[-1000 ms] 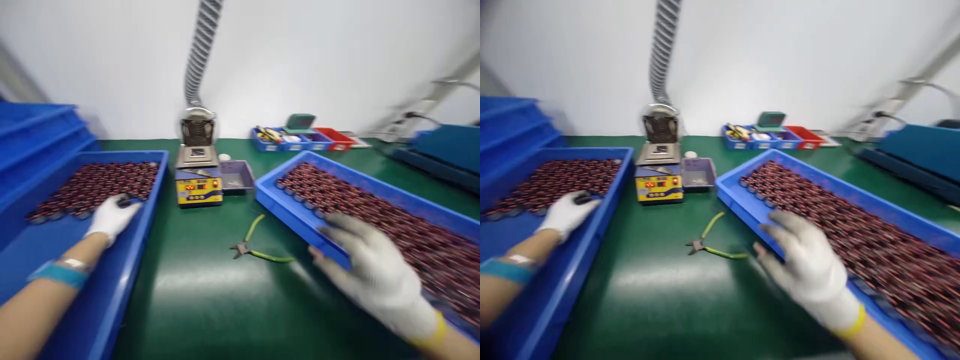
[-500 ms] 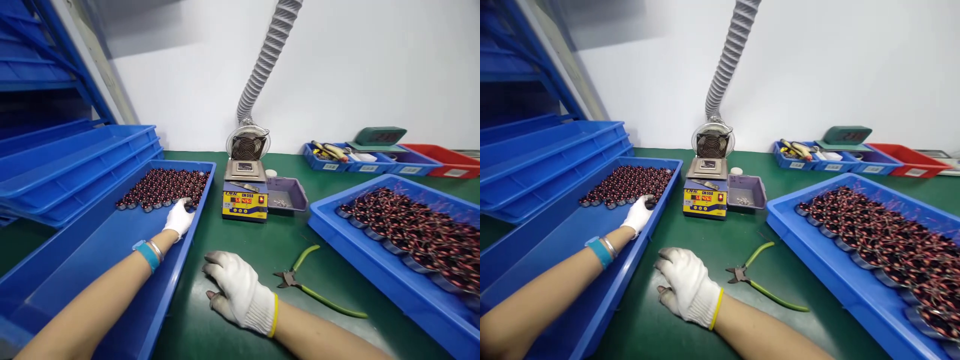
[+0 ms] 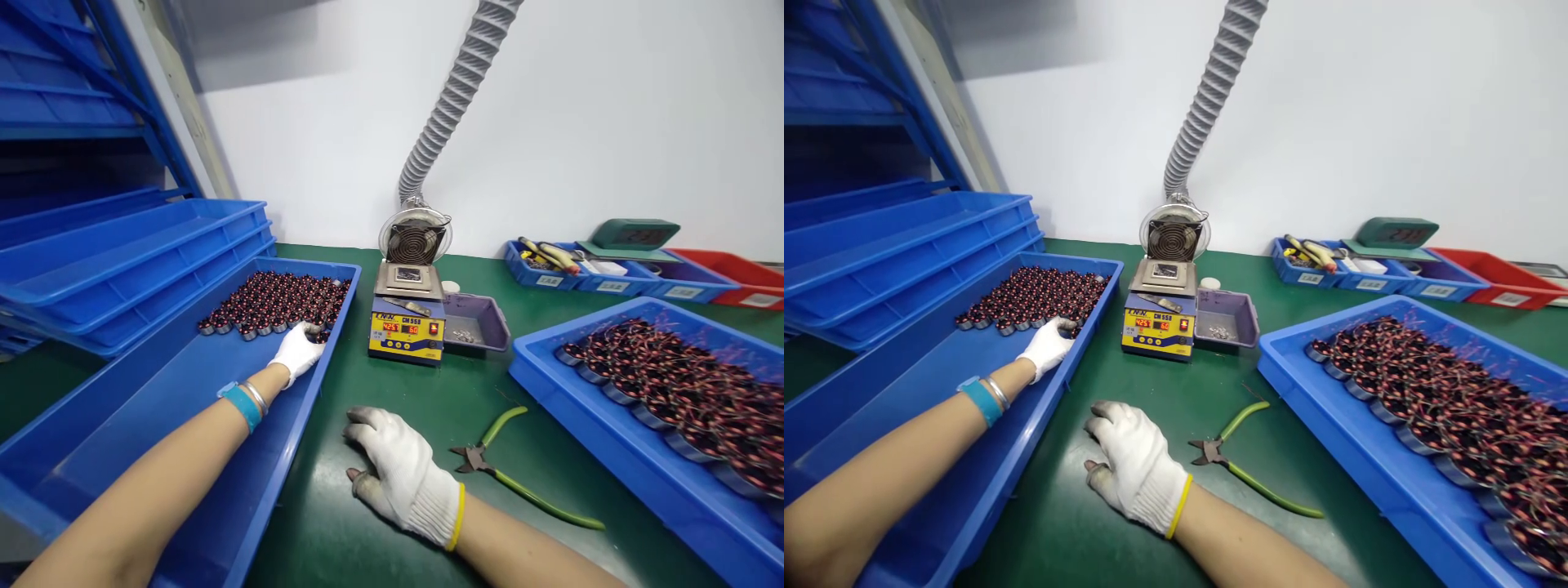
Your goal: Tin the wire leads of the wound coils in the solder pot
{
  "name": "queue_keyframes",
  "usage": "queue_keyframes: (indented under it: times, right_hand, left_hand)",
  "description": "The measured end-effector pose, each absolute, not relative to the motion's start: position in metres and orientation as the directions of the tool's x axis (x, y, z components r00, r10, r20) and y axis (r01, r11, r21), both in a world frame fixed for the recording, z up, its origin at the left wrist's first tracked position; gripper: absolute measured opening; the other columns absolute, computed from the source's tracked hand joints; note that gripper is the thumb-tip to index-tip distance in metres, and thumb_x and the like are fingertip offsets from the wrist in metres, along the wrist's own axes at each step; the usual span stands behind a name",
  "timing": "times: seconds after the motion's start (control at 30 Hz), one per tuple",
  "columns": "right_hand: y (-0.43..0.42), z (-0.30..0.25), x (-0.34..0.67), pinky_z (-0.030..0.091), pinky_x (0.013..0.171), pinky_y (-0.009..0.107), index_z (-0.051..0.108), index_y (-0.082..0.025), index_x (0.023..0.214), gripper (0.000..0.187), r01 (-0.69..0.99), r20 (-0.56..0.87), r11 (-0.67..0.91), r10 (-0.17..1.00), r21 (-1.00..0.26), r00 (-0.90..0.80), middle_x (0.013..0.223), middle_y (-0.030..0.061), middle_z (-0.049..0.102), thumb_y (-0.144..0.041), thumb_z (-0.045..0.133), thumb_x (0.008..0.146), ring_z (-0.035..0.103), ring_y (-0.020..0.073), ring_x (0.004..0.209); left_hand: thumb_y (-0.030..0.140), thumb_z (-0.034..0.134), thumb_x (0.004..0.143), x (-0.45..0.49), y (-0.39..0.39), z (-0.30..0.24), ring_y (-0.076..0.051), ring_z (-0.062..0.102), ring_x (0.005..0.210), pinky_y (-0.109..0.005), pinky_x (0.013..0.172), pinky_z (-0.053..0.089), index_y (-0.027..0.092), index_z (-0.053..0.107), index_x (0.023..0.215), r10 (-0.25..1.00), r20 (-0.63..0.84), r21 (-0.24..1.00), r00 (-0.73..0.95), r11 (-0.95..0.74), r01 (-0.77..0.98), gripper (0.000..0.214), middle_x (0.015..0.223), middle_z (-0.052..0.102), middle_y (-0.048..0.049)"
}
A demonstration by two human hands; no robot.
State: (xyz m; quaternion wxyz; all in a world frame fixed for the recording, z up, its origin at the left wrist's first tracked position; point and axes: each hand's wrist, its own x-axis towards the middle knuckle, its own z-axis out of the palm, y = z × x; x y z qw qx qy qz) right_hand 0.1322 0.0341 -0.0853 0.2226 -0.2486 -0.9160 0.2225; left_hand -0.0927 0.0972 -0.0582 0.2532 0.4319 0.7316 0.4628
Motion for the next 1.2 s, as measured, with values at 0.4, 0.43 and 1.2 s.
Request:
queue_keyframes:
  times: [0.4,0.43,1.2]
  right_hand:
    - [0.048,-0.075,0.136,0.050,0.086,0.034,0.044,-0.021,0.122,0.056,0.189,0.491,0.582,0.788,-0.791,-0.372,0.117,0.0086,0.055,-0.021,0.062,0.069,0.059,0.0188,0.099]
    - [0.051,-0.073,0.134,0.051,0.083,0.033,0.042,-0.022,0.124,0.060,0.150,0.503,0.564,0.806,-0.812,-0.311,0.116,0.0084,0.056,-0.022,0.064,0.068,0.060,0.0179,0.094]
    - [0.095,-0.039,0.159,0.046,0.061,0.024,0.059,-0.018,0.100,0.050,-0.424,0.077,-0.218,0.813,-0.879,-0.577,0.080,-0.0004,0.058,-0.032,0.077,0.057,0.054,0.0108,0.068]
  left_hand:
    - [0.043,0.072,0.055,-0.058,0.077,-0.017,-0.017,0.061,0.076,-0.029,0.073,0.048,0.013,0.060,0.088,0.810,0.156,0.947,-0.565,0.039,0.318,0.046,0.081,0.066,-0.0048]
    - [0.044,0.073,0.054,-0.045,0.072,-0.014,-0.017,0.061,0.074,-0.029,0.071,0.048,0.013,0.059,0.087,0.827,0.152,0.954,-0.542,0.020,0.298,0.047,0.079,0.066,-0.0042]
    - [0.054,0.061,0.073,0.018,0.035,-0.006,-0.025,0.057,0.107,-0.031,0.087,0.048,0.017,0.056,0.117,1.000,-0.002,1.000,-0.022,0.002,-0.005,0.058,0.117,0.062,-0.0083]
